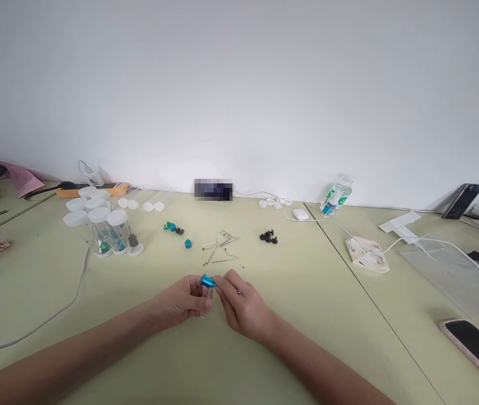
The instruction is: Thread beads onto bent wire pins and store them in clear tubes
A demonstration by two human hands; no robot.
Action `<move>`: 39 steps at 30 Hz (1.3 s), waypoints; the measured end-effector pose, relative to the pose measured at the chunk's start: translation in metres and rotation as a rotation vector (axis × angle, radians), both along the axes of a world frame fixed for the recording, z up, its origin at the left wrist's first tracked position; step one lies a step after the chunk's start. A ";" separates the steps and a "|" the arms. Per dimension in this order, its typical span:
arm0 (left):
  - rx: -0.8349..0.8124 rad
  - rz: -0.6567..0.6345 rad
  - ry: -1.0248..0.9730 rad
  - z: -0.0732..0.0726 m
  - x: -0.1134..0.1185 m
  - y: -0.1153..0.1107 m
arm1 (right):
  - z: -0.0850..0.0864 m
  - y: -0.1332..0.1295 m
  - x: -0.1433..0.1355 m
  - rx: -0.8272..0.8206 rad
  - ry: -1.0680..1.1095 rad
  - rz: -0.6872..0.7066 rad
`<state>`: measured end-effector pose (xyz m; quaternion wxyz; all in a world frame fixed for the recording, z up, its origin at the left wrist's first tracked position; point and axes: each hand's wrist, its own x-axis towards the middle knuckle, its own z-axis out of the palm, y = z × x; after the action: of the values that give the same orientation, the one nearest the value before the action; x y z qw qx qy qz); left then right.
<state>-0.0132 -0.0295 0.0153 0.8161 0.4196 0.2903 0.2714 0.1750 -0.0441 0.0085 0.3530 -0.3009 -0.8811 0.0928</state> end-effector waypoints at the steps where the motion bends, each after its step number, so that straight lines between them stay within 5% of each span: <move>1: -0.004 0.001 -0.009 0.000 0.000 0.000 | 0.000 0.000 0.000 -0.002 0.000 0.000; 15: -0.006 0.037 -0.016 -0.005 0.001 0.001 | -0.001 0.001 0.000 -0.026 0.013 -0.004; 25: 0.035 -0.081 0.038 0.002 0.000 0.000 | -0.002 0.000 0.001 -0.055 0.031 0.011; 39: -0.014 -0.079 -0.072 -0.003 -0.004 0.005 | -0.002 0.004 0.004 -0.085 0.116 -0.011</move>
<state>-0.0173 -0.0241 0.0118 0.8389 0.4152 0.2458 0.2519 0.1787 -0.0401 0.0063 0.3909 -0.3143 -0.8528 0.1453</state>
